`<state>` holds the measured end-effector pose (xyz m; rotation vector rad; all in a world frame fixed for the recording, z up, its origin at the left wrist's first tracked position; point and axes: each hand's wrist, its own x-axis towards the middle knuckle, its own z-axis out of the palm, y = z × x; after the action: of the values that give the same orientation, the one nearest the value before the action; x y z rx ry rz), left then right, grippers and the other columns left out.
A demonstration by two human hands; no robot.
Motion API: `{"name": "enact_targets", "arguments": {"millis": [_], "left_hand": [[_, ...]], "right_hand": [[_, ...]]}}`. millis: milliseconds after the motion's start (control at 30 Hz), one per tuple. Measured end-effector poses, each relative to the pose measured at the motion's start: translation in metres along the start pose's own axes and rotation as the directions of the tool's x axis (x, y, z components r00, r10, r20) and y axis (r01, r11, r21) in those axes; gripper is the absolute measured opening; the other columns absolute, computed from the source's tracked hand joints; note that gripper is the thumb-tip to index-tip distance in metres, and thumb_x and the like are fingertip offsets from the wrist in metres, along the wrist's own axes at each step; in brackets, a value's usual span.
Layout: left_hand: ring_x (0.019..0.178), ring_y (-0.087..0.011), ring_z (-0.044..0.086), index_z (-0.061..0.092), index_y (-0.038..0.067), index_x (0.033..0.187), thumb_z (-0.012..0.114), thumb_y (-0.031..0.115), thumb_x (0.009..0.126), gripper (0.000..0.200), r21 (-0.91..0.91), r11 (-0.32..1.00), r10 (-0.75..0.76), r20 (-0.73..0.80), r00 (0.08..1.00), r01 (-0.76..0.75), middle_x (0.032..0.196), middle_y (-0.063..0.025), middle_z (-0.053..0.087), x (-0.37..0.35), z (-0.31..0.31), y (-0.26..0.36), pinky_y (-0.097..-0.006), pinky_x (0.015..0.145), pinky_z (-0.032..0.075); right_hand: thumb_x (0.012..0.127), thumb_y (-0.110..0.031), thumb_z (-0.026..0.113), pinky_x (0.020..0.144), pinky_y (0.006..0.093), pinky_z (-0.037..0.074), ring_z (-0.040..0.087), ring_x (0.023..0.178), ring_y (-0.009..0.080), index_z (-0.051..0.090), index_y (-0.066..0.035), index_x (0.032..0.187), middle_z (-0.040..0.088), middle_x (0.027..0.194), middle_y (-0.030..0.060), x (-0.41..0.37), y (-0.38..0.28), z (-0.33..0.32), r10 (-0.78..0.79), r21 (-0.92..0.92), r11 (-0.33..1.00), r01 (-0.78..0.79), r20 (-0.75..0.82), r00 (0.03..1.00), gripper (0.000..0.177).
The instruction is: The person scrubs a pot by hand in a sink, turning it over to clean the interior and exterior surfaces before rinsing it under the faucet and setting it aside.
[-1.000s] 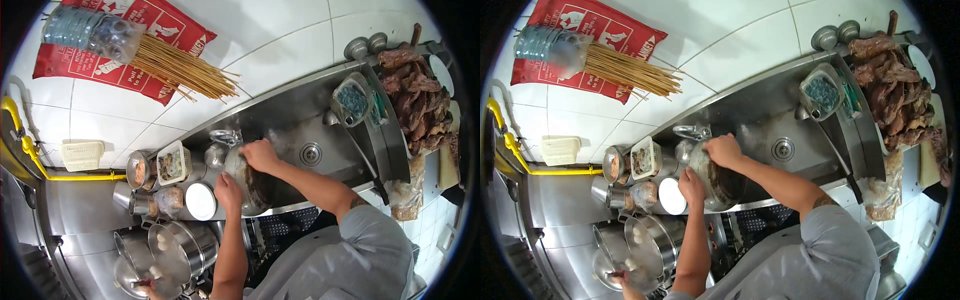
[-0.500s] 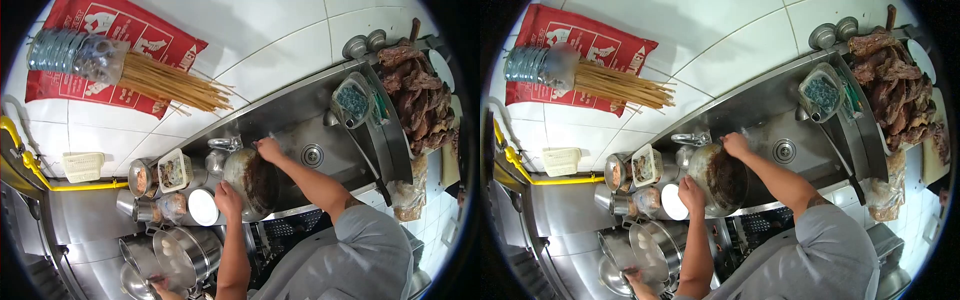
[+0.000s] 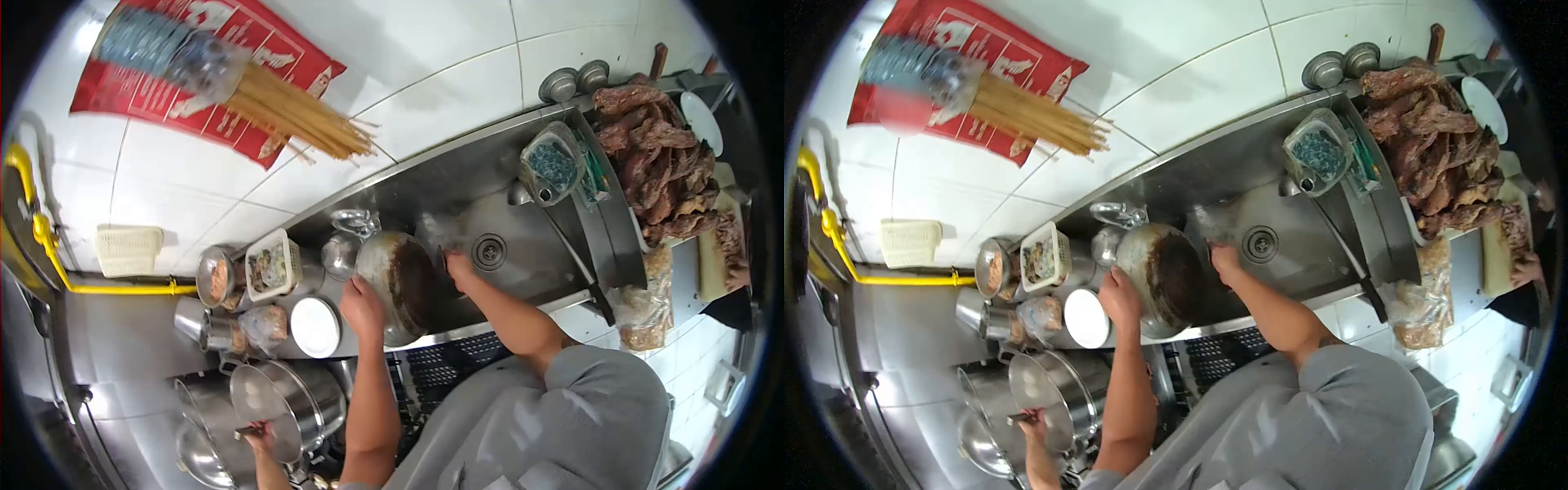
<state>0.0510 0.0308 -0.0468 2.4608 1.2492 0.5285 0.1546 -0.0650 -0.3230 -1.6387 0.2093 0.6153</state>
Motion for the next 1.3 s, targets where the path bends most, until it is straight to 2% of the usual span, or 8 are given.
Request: {"name": "enact_targets", "arguments": {"millis": [67, 200, 433, 567, 633, 733, 1067, 1300], "left_hand": [[0.077, -0.0508, 0.059, 0.063, -0.002, 0.085, 0.045, 0.030, 0.099, 0.039, 0.011, 0.999, 0.034, -0.044, 0.998, -0.034, 0.079, -0.0300, 0.063, -0.001, -0.002, 0.001, -0.0571, 0.069, 0.044], [0.076, -0.0498, 0.061, 0.064, -0.001, 0.084, 0.045, 0.030, 0.099, 0.039, 0.006, 0.999, 0.054, -0.062, 0.997, -0.054, 0.079, -0.0288, 0.065, 0.000, -0.002, -0.004, -0.0575, 0.070, 0.046], [0.079, -0.0488, 0.063, 0.064, 0.000, 0.085, 0.046, 0.031, 0.098, 0.038, 0.006, 1.000, 0.013, -0.080, 0.997, -0.013, 0.081, -0.0288, 0.066, -0.002, -0.003, -0.003, -0.0572, 0.073, 0.048], [0.088, -0.0491, 0.062, 0.066, 0.000, 0.093, 0.044, 0.033, 0.099, 0.040, -0.032, 0.998, -0.046, 0.011, 0.999, 0.046, 0.090, -0.0287, 0.066, -0.002, -0.011, 0.000, -0.0557, 0.080, 0.046], [0.088, -0.0491, 0.062, 0.065, -0.001, 0.093, 0.044, 0.033, 0.099, 0.040, -0.044, 0.997, -0.061, 0.021, 0.998, 0.061, 0.090, -0.0287, 0.066, -0.004, -0.018, 0.006, -0.0559, 0.080, 0.047], [0.083, -0.0488, 0.063, 0.065, -0.001, 0.089, 0.044, 0.032, 0.099, 0.039, -0.043, 0.999, -0.028, -0.006, 1.000, 0.028, 0.086, -0.0286, 0.067, -0.003, -0.013, -0.002, -0.0562, 0.076, 0.048], [0.085, -0.0495, 0.062, 0.065, 0.001, 0.091, 0.044, 0.033, 0.098, 0.038, -0.057, 0.994, -0.093, -0.008, 0.996, 0.093, 0.087, -0.0291, 0.066, -0.002, -0.012, -0.001, -0.0569, 0.077, 0.047], [0.078, -0.0485, 0.063, 0.062, 0.000, 0.084, 0.046, 0.030, 0.099, 0.037, 0.022, 1.000, 0.015, -0.092, 0.996, -0.013, 0.081, -0.0289, 0.066, -0.001, -0.005, -0.001, -0.0572, 0.071, 0.048]], "right_hand": [[0.093, -0.041, 0.062, 0.070, 0.0408, 0.051, 0.065, 0.075, 0.0282, 0.067, -0.005, 0.107, 0.069, 0.088, 0.0083, -0.035, -0.028, -0.033, 0.311, 0.374, 0.853, -0.364, 0.197, 0.930, 0.039], [0.099, -0.044, 0.052, 0.059, 0.0330, 0.049, 0.067, 0.075, 0.0223, 0.060, -0.012, 0.104, 0.065, 0.086, 0.0055, -0.064, -0.076, -0.109, 0.258, 0.376, 0.779, -0.502, 0.537, 0.803, 0.033], [0.095, -0.032, 0.061, 0.064, 0.0365, 0.052, 0.067, 0.081, 0.0240, 0.058, -0.012, 0.108, 0.066, 0.096, 0.0051, -0.094, -0.182, -0.213, -0.095, 0.580, 0.793, -0.185, 0.417, 0.904, 0.023], [0.092, -0.030, 0.065, 0.069, 0.0442, 0.052, 0.064, 0.075, 0.0300, 0.059, -0.007, 0.096, 0.064, 0.089, 0.0074, -0.056, -0.246, -0.277, -0.379, -0.008, 0.925, 0.379, 0.035, 0.925, 0.025], [0.093, -0.029, 0.061, 0.068, 0.0442, 0.054, 0.067, 0.077, 0.0281, 0.056, -0.003, 0.088, 0.067, 0.083, 0.0131, -0.026, -0.270, -0.300, -0.601, -0.717, 0.574, 0.395, -0.042, 0.798, 0.026], [0.090, -0.028, 0.061, 0.077, 0.0485, 0.054, 0.068, 0.086, 0.0366, 0.057, 0.001, 0.092, 0.068, 0.087, 0.0229, 0.006, -0.277, -0.294, -0.676, -0.907, 0.304, 0.293, 0.012, 0.737, 0.030], [0.086, -0.012, 0.055, 0.093, 0.0447, 0.052, 0.063, 0.112, 0.0351, 0.068, 0.001, 0.112, 0.064, 0.120, 0.0225, 0.089, -0.228, -0.275, -0.286, -0.986, -0.126, 0.112, 0.144, 0.947, 0.032], [0.084, -0.012, 0.056, 0.092, 0.0444, 0.052, 0.065, 0.109, 0.0341, 0.071, -0.001, 0.106, 0.066, 0.117, 0.0223, 0.051, -0.263, -0.274, -0.285, -0.990, -0.009, 0.140, 0.136, 0.949, 0.029]]}}
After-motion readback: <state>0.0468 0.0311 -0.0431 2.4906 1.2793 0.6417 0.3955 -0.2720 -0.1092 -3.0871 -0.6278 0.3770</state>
